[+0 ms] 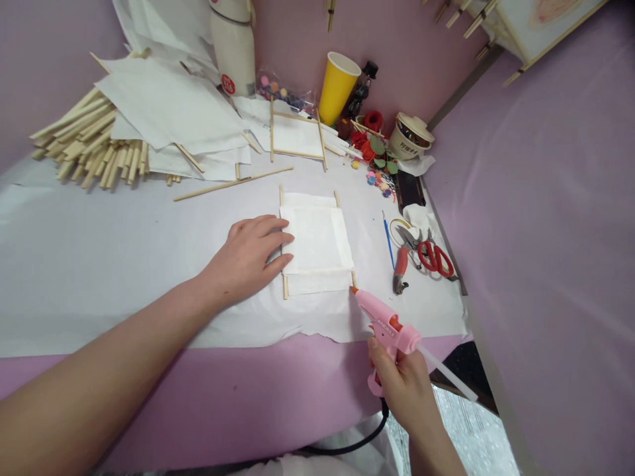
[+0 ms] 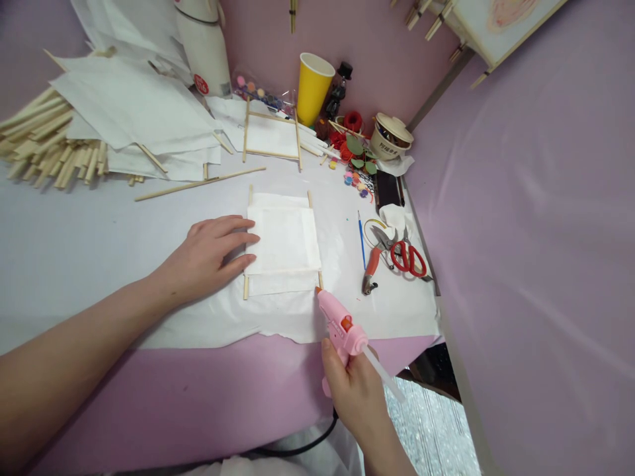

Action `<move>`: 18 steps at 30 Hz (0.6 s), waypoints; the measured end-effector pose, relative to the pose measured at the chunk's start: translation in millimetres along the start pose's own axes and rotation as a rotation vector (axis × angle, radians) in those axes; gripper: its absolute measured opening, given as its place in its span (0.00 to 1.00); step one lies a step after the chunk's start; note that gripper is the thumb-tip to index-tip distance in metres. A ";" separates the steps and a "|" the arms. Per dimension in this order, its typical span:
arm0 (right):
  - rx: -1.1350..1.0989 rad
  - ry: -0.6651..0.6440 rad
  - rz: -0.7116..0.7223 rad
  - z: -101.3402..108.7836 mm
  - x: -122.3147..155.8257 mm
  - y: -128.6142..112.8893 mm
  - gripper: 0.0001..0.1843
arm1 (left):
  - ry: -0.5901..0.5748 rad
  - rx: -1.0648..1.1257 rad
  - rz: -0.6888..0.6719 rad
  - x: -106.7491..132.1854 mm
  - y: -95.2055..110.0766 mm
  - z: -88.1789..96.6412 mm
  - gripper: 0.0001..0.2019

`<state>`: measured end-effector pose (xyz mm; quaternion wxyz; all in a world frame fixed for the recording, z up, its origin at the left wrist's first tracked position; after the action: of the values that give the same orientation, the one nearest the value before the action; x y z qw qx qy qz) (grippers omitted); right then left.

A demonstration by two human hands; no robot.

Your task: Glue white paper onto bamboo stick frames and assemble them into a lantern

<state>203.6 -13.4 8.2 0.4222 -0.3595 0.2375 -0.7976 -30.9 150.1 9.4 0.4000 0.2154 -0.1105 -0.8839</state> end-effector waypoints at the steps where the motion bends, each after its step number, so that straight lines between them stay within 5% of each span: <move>1: 0.003 0.001 0.005 0.0 -0.2 0.4 0.23 | 0.000 -0.001 -0.001 0.2 0.0 0.0 0.14; 18: 0.003 0.043 0.079 3.1 6.6 -7.1 0.23 | 0.010 0.003 -0.004 -0.3 1.1 0.5 0.14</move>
<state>199.9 -15.4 17.5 0.4486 -0.3320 0.2592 -0.7883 -30.2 149.6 10.3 0.3986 0.2207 -0.1091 -0.8835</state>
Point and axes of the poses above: each hand's wrist, its own x-axis away from the middle knuckle, its own z-axis out of the back of the hand, y = z × x, the point moved 7 cm from there along -x, towards the middle knuckle, and after that the axes turned 7 degrees about -z, right-handed, at the moved point
